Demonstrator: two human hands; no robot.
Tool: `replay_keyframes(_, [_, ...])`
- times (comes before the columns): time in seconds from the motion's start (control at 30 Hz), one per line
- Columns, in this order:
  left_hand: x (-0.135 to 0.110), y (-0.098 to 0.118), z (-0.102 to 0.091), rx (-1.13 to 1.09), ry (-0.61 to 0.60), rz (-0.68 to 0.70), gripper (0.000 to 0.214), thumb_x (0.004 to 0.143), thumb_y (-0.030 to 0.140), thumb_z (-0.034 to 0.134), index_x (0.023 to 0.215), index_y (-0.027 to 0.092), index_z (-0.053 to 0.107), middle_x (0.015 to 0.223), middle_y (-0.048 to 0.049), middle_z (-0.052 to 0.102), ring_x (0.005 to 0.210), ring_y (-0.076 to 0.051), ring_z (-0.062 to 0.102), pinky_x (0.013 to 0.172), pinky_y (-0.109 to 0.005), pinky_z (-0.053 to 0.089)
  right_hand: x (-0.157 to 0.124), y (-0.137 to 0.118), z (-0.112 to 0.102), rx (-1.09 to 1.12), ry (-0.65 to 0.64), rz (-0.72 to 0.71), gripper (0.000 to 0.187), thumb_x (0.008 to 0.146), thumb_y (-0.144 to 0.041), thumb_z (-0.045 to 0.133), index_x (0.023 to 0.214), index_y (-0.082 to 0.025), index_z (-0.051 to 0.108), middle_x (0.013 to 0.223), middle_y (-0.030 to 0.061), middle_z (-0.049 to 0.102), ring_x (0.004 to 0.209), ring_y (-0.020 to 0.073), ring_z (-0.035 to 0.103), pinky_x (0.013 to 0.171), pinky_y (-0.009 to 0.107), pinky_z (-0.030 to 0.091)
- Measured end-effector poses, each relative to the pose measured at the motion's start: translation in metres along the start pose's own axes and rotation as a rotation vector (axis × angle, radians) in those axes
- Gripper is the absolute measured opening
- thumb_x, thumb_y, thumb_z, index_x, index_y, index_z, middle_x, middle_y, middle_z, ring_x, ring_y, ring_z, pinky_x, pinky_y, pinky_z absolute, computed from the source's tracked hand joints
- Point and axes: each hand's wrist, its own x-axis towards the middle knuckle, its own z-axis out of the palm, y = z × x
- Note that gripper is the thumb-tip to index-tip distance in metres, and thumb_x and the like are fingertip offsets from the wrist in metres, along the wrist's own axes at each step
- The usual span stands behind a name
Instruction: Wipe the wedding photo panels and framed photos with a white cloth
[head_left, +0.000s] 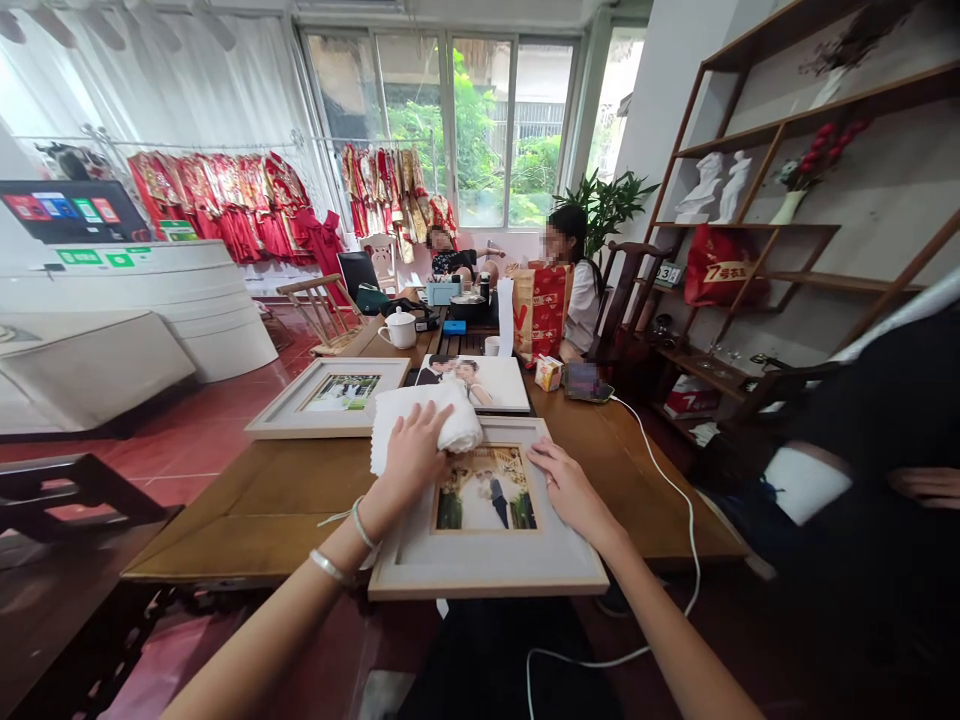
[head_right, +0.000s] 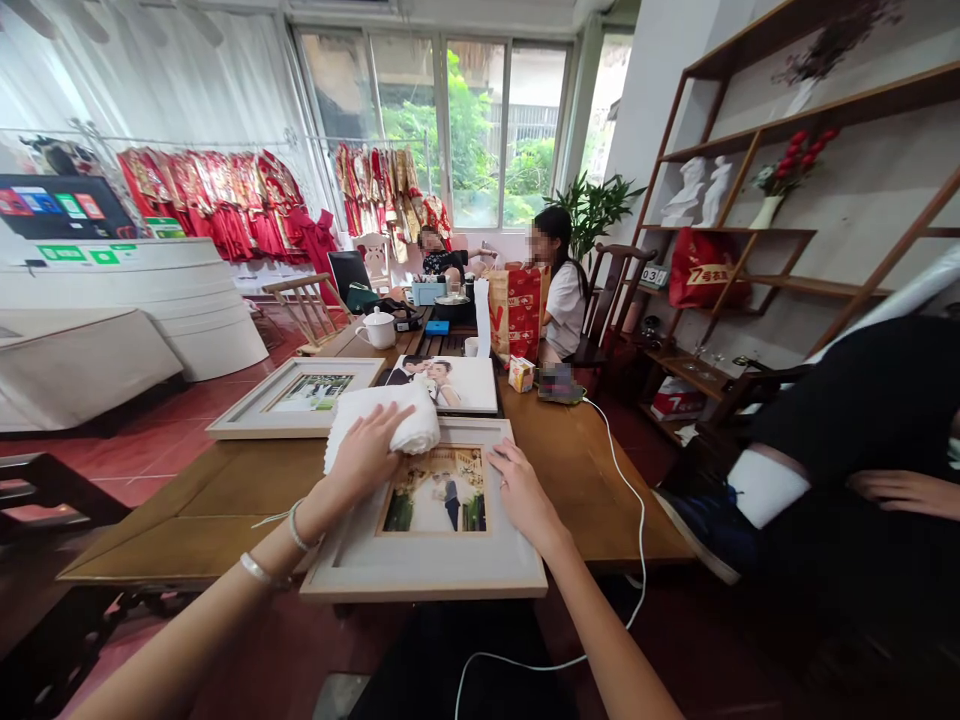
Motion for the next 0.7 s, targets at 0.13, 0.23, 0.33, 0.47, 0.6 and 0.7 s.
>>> replay_keyframes(0.13, [0.009,0.011,-0.001,0.0,-0.121,0.067,0.077,0.07,0.001,0.047,0.142,0.024,0.029,0.148,-0.0127,0.03,0.138,-0.035,0.019,0.106,-0.057,0.023,-0.001,0.004,0.003,0.051,0.026,0.006,0.058,0.07,0.005,0.037,0.115,-0.019,0.065,0.127,0.0109,0.058,0.13,0.0227,0.042,0.111,0.047,0.03])
replay_keyframes(0.23, [-0.001,0.029,-0.004,-0.035,-0.235,0.188,0.079,0.069,0.0,0.047,0.142,0.026,0.03,0.148,-0.0119,0.029,0.138,-0.036,0.018,0.105,-0.059,0.024,0.0,0.004,0.004,0.058,0.038,0.016,0.057,0.07,0.005,0.036,0.113,-0.018,0.066,0.125,0.0114,0.059,0.129,0.0229,0.043,0.111,0.048,0.03])
replay_keyframes(0.33, [-0.028,0.05,-0.012,-0.061,-0.333,0.321,0.082,0.066,-0.002,0.049,0.141,0.028,0.031,0.147,-0.0105,0.032,0.138,-0.036,0.02,0.104,-0.059,0.028,0.0,0.005,0.004,0.071,0.067,-0.01,0.057,0.069,0.004,0.037,0.111,-0.019,0.067,0.123,0.0095,0.061,0.128,0.0216,0.044,0.111,0.046,0.031])
replay_keyframes(0.47, [-0.079,0.065,-0.028,-0.042,-0.432,0.332,0.086,0.064,-0.001,0.051,0.141,0.029,0.03,0.147,-0.01,0.033,0.137,-0.036,0.022,0.104,-0.057,0.031,-0.001,0.004,0.004,0.065,0.084,-0.008,0.057,0.069,0.003,0.037,0.11,-0.02,0.067,0.123,0.0081,0.061,0.127,0.0204,0.045,0.111,0.045,0.031])
replay_keyframes(0.6, [-0.113,0.059,-0.042,0.041,-0.568,0.157,0.096,0.059,-0.001,0.056,0.144,0.031,0.025,0.151,-0.0127,0.025,0.135,-0.041,0.022,0.1,-0.061,0.033,-0.001,0.0,0.003,0.063,0.068,0.003,0.057,0.069,0.004,0.036,0.112,-0.018,0.066,0.125,0.0096,0.06,0.129,0.0206,0.043,0.113,0.046,0.028])
replay_keyframes(0.7, [-0.117,0.05,-0.045,0.047,-0.52,0.111,0.095,0.057,-0.003,0.053,0.142,0.032,0.029,0.149,-0.0106,0.03,0.134,-0.039,0.026,0.1,-0.058,0.036,-0.001,-0.002,0.003,0.084,0.032,0.001,0.058,0.069,0.004,0.036,0.115,-0.018,0.064,0.127,0.0098,0.058,0.131,0.0213,0.04,0.113,0.047,0.027])
